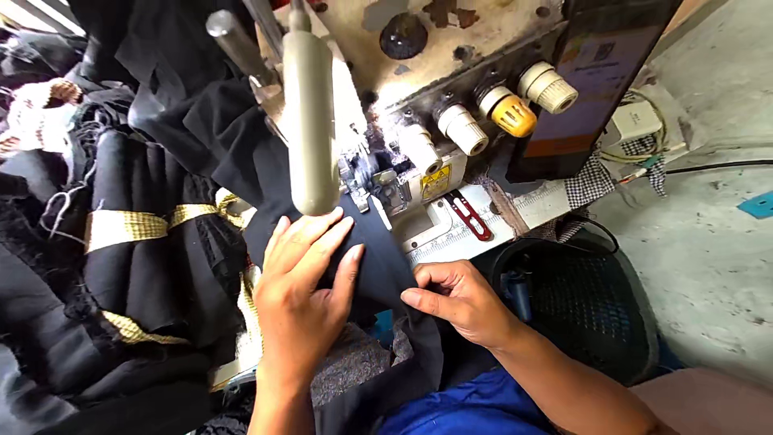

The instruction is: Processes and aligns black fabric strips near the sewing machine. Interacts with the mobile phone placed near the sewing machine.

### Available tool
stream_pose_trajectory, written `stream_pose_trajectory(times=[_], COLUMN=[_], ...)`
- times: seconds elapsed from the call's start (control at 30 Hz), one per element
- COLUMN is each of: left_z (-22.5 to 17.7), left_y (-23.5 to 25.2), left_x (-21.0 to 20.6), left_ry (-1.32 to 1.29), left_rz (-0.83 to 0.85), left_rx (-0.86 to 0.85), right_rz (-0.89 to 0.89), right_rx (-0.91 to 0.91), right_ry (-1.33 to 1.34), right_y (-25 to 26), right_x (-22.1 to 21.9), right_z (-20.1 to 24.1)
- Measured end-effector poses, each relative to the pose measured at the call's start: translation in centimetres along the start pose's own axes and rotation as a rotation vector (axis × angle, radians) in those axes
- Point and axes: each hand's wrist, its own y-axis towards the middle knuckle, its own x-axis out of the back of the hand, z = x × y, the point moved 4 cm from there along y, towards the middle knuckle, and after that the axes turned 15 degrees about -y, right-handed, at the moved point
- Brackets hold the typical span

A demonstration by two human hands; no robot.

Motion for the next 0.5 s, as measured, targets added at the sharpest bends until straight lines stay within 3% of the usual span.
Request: stream_pose_trajectory(times=[0.37, 0.5], left_z=[3.4, 2.1], left_y=[3.9, 3.1], left_x=[1.4, 1.6], left_ry=[-0.047, 0.048], left_rz=[0.072, 0.015], left_rx=[-0.051, -0.058], right_rz=[-0.084, -0.119], right_rx=[0.056, 0.062], right_ry=[-0.114, -0.19], right_y=[3.4, 3.4], right_x=[-0.7, -1.1], right_z=[0.7, 0.5])
